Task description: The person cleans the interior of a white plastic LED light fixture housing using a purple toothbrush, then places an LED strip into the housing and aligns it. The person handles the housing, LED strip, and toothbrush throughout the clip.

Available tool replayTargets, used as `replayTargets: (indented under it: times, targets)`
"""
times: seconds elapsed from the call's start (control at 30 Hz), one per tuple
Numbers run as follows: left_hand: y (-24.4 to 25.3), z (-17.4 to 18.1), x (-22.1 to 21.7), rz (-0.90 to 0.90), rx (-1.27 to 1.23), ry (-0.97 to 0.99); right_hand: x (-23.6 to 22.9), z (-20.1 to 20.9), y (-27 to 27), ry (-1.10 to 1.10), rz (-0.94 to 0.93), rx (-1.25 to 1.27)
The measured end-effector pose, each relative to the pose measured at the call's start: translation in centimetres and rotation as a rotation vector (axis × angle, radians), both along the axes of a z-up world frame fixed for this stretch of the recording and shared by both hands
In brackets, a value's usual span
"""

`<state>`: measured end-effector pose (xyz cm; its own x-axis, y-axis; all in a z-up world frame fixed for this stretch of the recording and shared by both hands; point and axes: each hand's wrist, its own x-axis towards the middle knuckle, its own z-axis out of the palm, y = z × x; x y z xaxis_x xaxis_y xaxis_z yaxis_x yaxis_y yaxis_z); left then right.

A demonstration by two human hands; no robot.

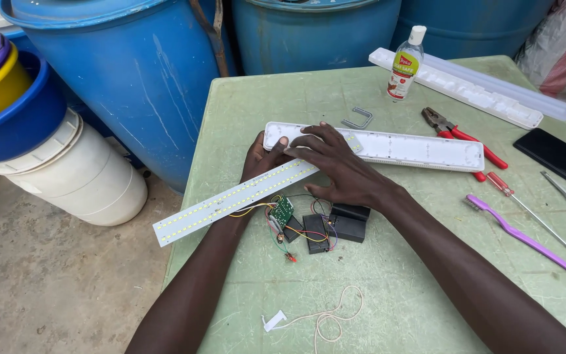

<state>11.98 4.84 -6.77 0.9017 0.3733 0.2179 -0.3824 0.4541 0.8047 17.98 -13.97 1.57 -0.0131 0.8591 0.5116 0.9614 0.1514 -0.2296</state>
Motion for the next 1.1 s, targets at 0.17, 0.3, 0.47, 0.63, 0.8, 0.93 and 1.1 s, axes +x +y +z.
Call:
replayTargets:
  times: [0.17,0.3,0.47,0.63,0.8,0.93,1.1]
  targets:
    - [-0.6,3.0,-2.6,-0.027,-0.032,0.032,3.0,1.3,-3.7,0.031,-0.303,-0.192]
    - [0.6,3.2,-2.4,-0.053,0.125,0.099,8.3,-0.8,-6.9,0.088,-0.618,-0.466]
    - [5.1,2.9,-2.5,0.086,0.503,0.155,8.1,-0.2,-7.0,0.182,-0.613,-0.429]
    - [11.4,1.1,-4.3,0.326,0.945,0.207,7.4,0.8,-6.8,0.204,-0.643,-0.371]
    - [15.9,-0.4,-6.8,0.563,1.172,0.348,7.8,1.2,-7.3,0.224,-0.664,-0.355]
    - [18.0,-3.1,-9.3,0.695,1.223,0.381,7.8,1.5,-7.3,0.214,-0.668,-0.357]
    - [15.5,-2.6,-12.7,0.627,0.985,0.432,7.7,1.9,-7.4,0.215,-0.668,-0.391]
